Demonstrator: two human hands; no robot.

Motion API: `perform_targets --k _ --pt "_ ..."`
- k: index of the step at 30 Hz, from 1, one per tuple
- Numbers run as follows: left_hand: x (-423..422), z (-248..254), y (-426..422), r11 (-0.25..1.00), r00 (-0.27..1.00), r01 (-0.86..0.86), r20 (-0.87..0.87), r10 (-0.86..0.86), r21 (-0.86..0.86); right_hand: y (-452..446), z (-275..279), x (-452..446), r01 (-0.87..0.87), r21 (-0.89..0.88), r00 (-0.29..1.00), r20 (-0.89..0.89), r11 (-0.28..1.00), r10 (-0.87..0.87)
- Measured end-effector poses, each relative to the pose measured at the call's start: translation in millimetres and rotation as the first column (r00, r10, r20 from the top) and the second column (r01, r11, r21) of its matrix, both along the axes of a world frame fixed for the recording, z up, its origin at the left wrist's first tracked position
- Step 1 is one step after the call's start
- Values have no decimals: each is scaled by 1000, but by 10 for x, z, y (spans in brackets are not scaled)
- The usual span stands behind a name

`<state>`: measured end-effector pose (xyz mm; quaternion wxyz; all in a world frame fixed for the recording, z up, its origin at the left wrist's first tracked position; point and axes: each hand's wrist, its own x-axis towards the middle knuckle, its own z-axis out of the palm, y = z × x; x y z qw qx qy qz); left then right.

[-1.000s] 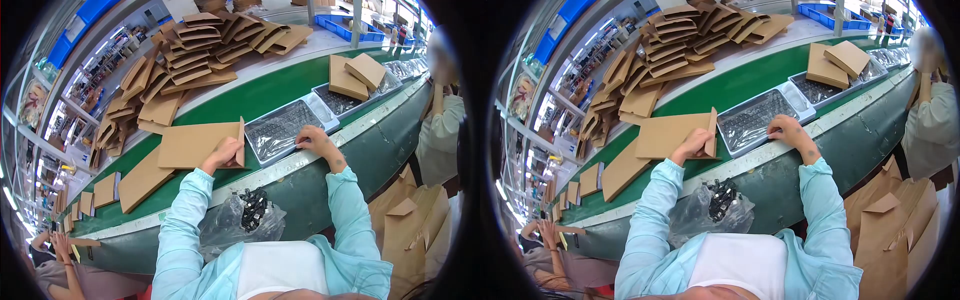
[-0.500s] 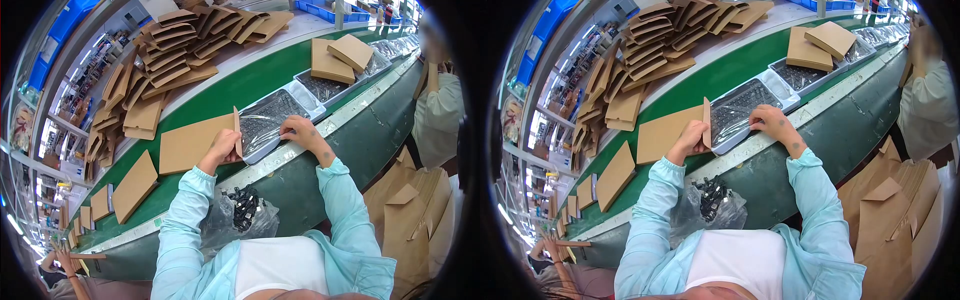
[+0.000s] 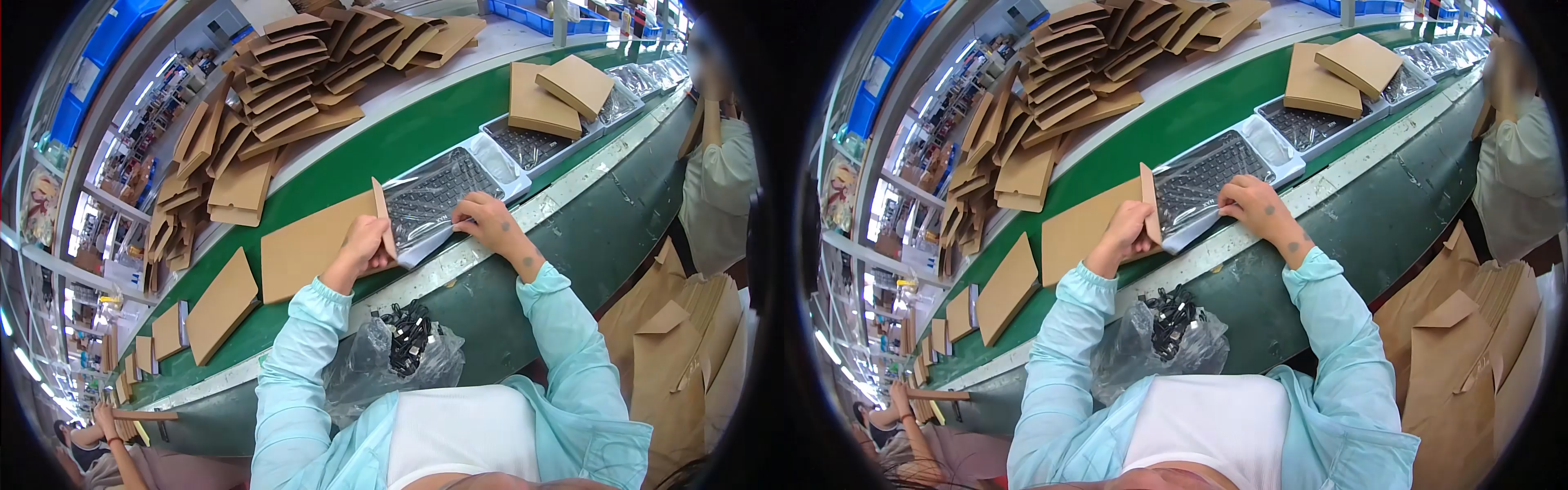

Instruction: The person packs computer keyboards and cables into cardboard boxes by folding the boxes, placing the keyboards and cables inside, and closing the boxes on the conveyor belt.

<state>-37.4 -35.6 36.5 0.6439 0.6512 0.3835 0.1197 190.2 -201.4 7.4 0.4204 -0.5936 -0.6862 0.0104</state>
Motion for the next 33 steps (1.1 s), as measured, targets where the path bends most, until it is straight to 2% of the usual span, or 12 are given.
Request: perform_targets --k 2,6,9,11,13,18,23,25,27,30,31,33 --pt "218 -76 -107 996 993 -93 69 94 -16 54 -48 -115 5 42 999 45 999 -7" --pt "484 -165 9 986 987 133 -98 -124 98 2 -8 8 -185 -80 929 -338 979 148" --pt "494 -66 158 975 969 165 -208 -133 145 -89 -27 267 138 120 926 -368 983 -85" --pt "538 -66 162 964 967 181 -211 -140 192 -91 -43 403 556 95 778 -411 826 -476" --pt "599 -78 152 957 977 188 -139 -160 220 -102 -80 431 764 167 645 -182 623 -742" --pt "970 -152 58 974 985 171 -33 -168 150 59 -352 392 745 -28 631 -293 666 -718" --pt "1619 -167 -207 932 967 248 -13 -253 266 75 -199 24 482 -103 810 -326 870 -488" --pt "1507 -9 -67 945 961 219 114 -252 242 136 -386 124 288 75 779 -599 955 -188" --pt "1096 494 -101 948 960 232 104 -260 219 0 74 -41 -11 175 673 -727 985 137" --pt "204 1343 -151 959 951 197 197 -237 203 -102 441 -304 -164 50 608 -781 985 141" --pt "-89 1518 109 878 930 256 143 -337 405 -147 511 -393 -316 -52 727 -655 947 207" --pt "-637 2188 -31 824 963 243 -27 -267 512 -204 625 -545 -516 -305 842 -353 801 408"
